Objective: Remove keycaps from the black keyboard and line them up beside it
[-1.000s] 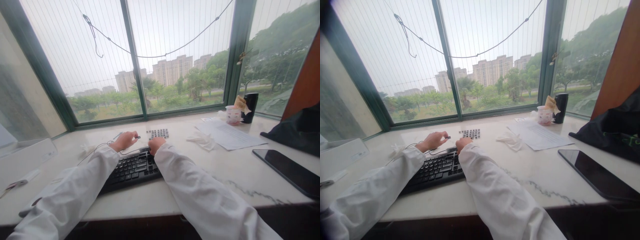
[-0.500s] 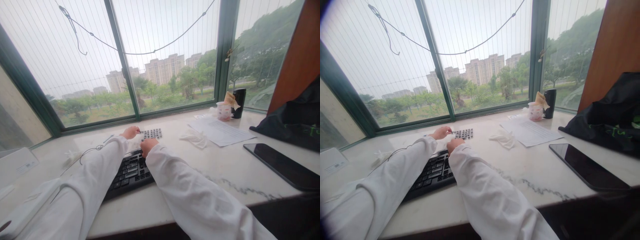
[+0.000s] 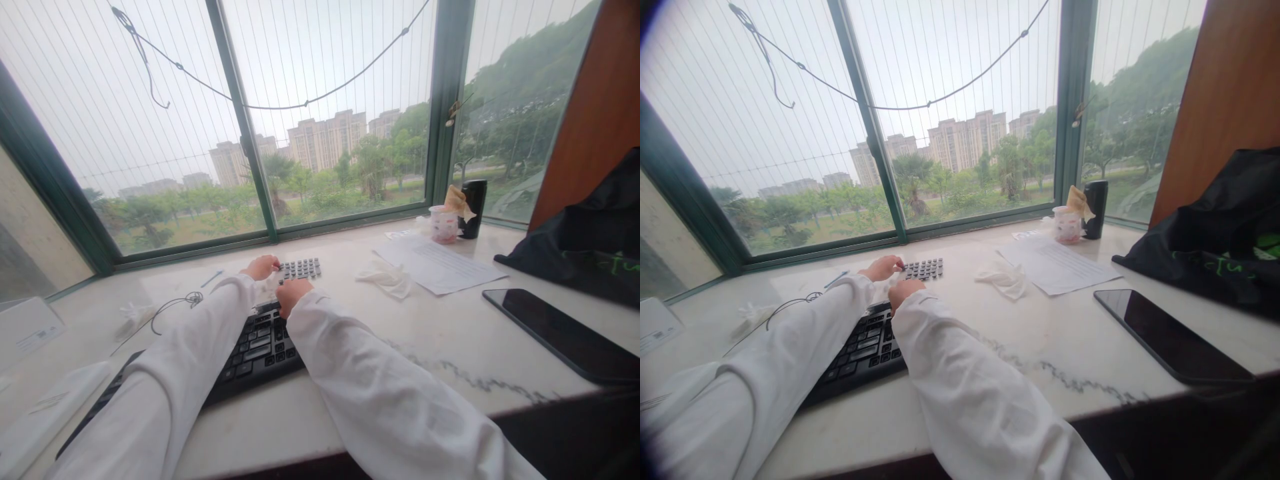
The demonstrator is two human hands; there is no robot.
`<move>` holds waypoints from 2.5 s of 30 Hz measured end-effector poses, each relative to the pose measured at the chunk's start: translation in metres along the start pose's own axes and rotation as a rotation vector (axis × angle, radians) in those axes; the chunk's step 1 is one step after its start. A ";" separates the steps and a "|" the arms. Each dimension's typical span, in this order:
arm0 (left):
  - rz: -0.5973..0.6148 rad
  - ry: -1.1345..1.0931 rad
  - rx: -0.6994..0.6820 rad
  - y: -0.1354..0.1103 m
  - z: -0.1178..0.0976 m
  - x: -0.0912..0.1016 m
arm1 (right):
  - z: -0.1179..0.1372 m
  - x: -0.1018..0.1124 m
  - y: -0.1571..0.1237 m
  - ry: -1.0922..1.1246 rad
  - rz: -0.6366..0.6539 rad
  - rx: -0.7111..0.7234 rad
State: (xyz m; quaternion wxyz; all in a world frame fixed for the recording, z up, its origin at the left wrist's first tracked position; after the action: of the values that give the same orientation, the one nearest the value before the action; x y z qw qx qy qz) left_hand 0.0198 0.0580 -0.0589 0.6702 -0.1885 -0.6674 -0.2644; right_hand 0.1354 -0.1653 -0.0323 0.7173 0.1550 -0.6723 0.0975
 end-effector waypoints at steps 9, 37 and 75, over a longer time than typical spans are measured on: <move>-0.077 -0.017 -0.011 -0.007 -0.002 0.010 | -0.002 -0.001 0.001 -0.009 0.001 0.004; 0.134 -0.523 -0.551 -0.200 -0.059 0.064 | 0.016 0.002 0.004 1.657 -0.668 -0.319; 0.114 -0.591 -0.549 -0.203 -0.059 0.055 | 0.057 -0.024 0.003 1.735 -0.658 -0.288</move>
State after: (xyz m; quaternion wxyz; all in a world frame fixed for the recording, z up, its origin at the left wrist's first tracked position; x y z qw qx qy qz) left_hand -0.0580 -0.1433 -0.0266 0.3879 -0.4648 -0.7244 -0.3297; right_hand 0.0792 -0.1814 -0.0532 0.9716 0.1203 0.1695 -0.1128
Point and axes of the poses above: each hand's wrist, its own y-axis towards the middle knuckle, its own x-axis out of the back of the hand, z = x × y, the point moved 1 cm from there along y, towards the middle knuckle, and after that the axes turned 4 degrees about z, right-handed, at the moved point
